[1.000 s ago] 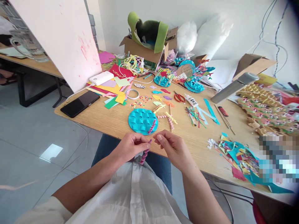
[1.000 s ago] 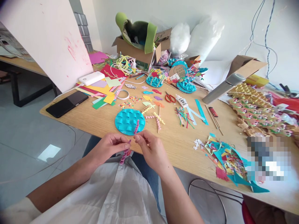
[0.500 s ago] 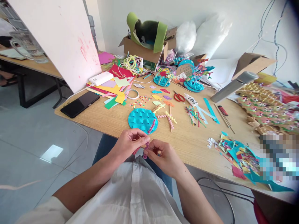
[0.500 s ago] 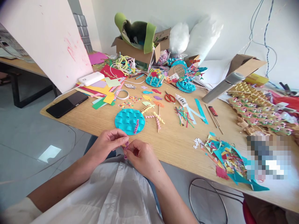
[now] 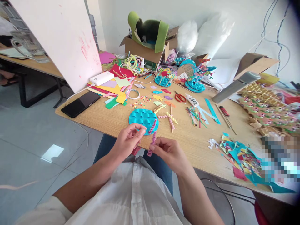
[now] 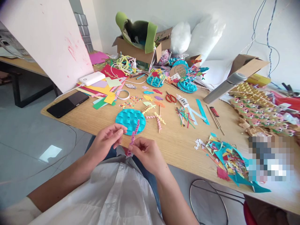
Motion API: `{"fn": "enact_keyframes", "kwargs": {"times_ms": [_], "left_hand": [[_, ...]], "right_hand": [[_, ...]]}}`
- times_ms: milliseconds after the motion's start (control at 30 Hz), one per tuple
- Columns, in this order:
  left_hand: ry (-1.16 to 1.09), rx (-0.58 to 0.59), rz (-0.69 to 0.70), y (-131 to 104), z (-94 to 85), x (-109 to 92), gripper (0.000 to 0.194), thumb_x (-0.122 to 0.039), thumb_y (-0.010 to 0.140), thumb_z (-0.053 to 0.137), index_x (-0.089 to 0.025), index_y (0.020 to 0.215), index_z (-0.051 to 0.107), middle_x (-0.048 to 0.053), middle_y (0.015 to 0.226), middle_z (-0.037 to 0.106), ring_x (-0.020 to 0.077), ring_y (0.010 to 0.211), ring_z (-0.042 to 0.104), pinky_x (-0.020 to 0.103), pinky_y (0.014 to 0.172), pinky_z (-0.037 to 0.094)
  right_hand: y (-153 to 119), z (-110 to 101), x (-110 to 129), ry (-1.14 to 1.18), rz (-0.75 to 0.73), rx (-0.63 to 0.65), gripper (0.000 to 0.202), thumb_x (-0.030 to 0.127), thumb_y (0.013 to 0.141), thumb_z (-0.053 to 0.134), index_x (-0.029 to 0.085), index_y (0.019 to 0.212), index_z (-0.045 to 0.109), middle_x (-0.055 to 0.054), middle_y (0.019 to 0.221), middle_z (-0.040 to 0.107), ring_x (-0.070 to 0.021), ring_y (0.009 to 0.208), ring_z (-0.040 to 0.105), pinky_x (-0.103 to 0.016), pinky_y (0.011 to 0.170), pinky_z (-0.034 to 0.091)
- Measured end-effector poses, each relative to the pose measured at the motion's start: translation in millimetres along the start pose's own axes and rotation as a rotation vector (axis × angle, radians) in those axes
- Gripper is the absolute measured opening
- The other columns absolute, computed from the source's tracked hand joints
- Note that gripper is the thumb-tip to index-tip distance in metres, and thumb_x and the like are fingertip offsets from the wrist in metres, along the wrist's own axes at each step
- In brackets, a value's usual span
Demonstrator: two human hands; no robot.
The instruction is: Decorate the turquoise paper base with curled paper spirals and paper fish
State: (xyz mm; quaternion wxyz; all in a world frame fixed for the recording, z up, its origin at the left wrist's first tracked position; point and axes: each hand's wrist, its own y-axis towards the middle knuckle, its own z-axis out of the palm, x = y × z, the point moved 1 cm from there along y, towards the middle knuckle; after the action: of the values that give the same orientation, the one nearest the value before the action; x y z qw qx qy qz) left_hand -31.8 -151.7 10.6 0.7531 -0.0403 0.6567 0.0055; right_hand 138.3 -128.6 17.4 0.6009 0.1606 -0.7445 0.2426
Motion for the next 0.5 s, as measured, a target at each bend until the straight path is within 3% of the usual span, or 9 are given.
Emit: {"fn": "enact_keyframes", "kwargs": {"times_ms": [100,233,367,500], "left_hand": [[-0.029,0.002,-0.017,1,-6.6,0,0.031,-0.045,0.082,0.062,-0.015,0.09,0.063,-0.003,0.062,0.051,0.0075,0.053,0.043,0.019,0.044,0.032],[0.052,0.116,-0.109,-3,-9.5,4,0.029,-0.043,0.081,0.064,-0.014,0.082,0.066,-0.003,0.06,0.053,0.0062,0.05,0.041,0.02,0.047,0.032],[0.109,0.235,-0.16,-9,-7.1,10,0.028,-0.039,0.077,0.069,-0.014,0.087,0.072,0.004,0.072,0.068,0.0119,0.062,0.057,0.024,0.058,0.043],[0.137,0.242,-0.166,-13,-6.3,16,0.023,-0.037,0.075,0.07,-0.014,0.079,0.074,0.006,0.076,0.072,0.0171,0.072,0.064,0.027,0.067,0.048]], "right_hand": [[4,-4,-3,0.169,0.029,-0.03,0.031,0.046,0.077,0.068,0.017,0.071,0.063,-0.003,0.064,0.063,-0.0108,0.055,0.048,-0.024,0.053,0.036],[7,-2,-6,0.267,0.023,-0.086,0.032,0.048,0.075,0.072,0.017,0.07,0.064,0.001,0.059,0.056,-0.0096,0.053,0.044,-0.024,0.052,0.034],[9,2,-7,0.256,-0.017,-0.114,0.031,0.047,0.075,0.072,0.017,0.07,0.063,0.001,0.06,0.056,-0.0094,0.055,0.044,-0.023,0.052,0.035],[9,6,-7,0.231,-0.024,-0.097,0.03,0.046,0.074,0.073,0.017,0.072,0.064,0.001,0.062,0.058,-0.0094,0.055,0.047,-0.023,0.052,0.036]]}}
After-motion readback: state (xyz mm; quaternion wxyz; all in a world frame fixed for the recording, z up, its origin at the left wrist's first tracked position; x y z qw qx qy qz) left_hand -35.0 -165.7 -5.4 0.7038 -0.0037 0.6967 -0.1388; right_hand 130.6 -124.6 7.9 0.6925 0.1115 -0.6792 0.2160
